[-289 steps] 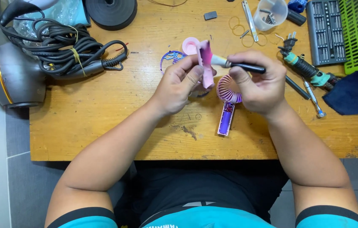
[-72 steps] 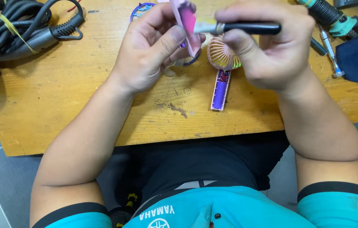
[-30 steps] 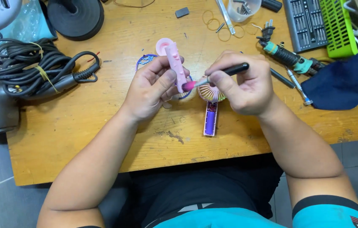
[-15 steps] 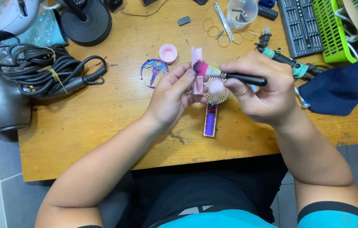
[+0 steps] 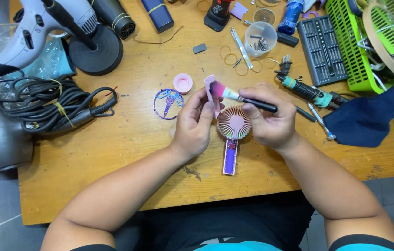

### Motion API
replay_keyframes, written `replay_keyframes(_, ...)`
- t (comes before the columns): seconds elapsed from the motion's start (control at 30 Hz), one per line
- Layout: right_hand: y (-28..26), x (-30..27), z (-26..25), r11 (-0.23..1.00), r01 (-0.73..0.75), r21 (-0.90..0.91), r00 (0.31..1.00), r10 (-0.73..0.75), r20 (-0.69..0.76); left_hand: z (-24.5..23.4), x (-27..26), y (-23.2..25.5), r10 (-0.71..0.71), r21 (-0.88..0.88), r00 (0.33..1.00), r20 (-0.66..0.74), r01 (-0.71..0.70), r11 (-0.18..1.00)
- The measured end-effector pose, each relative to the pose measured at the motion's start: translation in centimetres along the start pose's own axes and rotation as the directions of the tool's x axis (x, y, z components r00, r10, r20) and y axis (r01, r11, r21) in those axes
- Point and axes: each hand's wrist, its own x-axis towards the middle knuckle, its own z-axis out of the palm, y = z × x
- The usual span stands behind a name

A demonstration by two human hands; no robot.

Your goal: The person cleans a pink plastic fan handle with a brush, then uses a soldering iron to smooth the surface. They wipe the handle with a cloth, attach it to the fan head, and test the device by turning it on. Finally, they clean a separate purple fan component with the cloth.

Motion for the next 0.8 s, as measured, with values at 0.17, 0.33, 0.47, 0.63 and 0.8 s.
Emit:
replay_keyframes(0.17, -0.7, 0.8, -0.6, 1.0, 0.016, -0.016, 0.995, -0.014, 0.1, 0.4, 0.1, 1.8, 0.024, 0.064, 1.0, -0.008, -0.023, 0.998)
replay_keyframes(0.33, -0.1, 0.3, 0.0, 0.992, 0.005, 0.128, 1.0, -0.006, 0.007, 0.1, 0.2, 2.9, 0.068, 0.173, 0.997, 0.037, -0.073, 0.982)
replay_keyframes(0.47, -0.4, 1.0, -0.7, 0.989, -0.072, 0.127, 0.997, 0.067, 0.044, 0.6, 0.4, 2.4, 0.098, 0.153, 0.994, 0.038, -0.103, 0.983)
replay_keyframes(0.63, 0.4, -0.6, -1.4, 0.971, -0.1, 0.216, 0.988, 0.121, -0.09, 0.1, 0.6, 3.7, 0.23, 0.381, 0.967, 0.109, -0.254, 0.889)
replay_keyframes(0.8, -0.7, 0.0, -1.3, 0.941, -0.264, 0.213, 0.962, 0.273, -0.01, -0.2, 0.6, 3.8, 0.288, 0.456, 0.941, 0.177, -0.338, 0.824)
